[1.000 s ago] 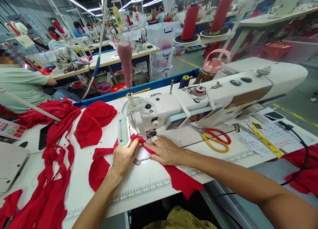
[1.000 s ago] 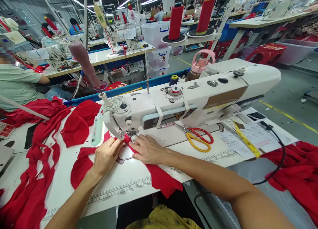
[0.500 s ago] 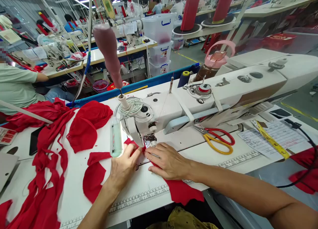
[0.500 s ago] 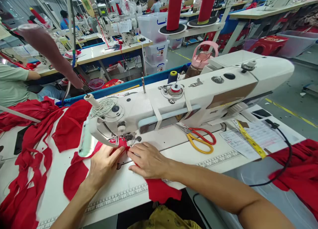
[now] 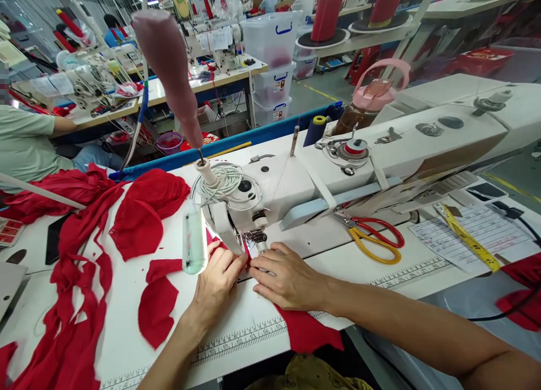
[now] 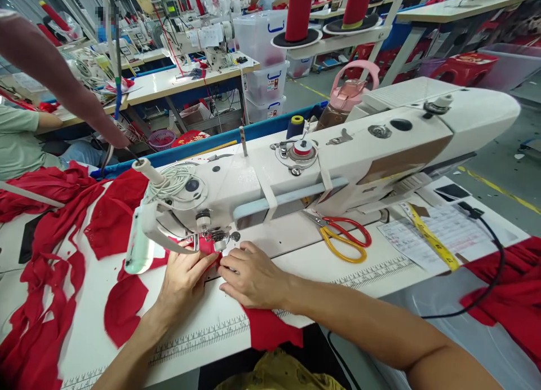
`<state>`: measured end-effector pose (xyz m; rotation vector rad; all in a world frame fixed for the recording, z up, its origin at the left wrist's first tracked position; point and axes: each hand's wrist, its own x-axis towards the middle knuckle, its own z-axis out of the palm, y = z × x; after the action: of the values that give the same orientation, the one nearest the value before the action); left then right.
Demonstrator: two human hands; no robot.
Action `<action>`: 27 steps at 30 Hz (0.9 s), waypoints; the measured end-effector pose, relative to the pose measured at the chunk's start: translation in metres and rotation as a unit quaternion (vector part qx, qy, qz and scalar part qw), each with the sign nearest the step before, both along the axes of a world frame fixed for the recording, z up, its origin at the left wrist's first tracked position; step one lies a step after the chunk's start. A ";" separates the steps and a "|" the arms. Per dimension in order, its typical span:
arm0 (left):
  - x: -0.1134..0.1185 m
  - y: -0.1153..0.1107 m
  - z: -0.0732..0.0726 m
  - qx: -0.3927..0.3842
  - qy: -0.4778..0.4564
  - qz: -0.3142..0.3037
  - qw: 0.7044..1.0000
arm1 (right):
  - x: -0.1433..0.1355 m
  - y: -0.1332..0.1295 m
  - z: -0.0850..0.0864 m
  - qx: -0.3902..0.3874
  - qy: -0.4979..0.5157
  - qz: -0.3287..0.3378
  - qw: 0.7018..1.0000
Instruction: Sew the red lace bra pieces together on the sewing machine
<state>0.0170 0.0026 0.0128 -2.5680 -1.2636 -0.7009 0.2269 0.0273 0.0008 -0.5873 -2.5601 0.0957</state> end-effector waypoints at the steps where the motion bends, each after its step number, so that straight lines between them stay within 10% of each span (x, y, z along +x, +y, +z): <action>1: 0.001 0.000 0.000 -0.004 -0.008 -0.001 1.000 | 0.000 0.000 0.000 0.001 0.002 0.002 1.000; 27: -0.003 0.001 -0.009 -0.021 0.033 0.069 0.997 | 0.003 0.003 -0.003 -0.026 -0.008 -0.022 0.999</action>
<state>0.0144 0.0039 0.0034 -2.4852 -1.4313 -0.5635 0.2303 0.0307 -0.0024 -0.6663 -2.5659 0.1418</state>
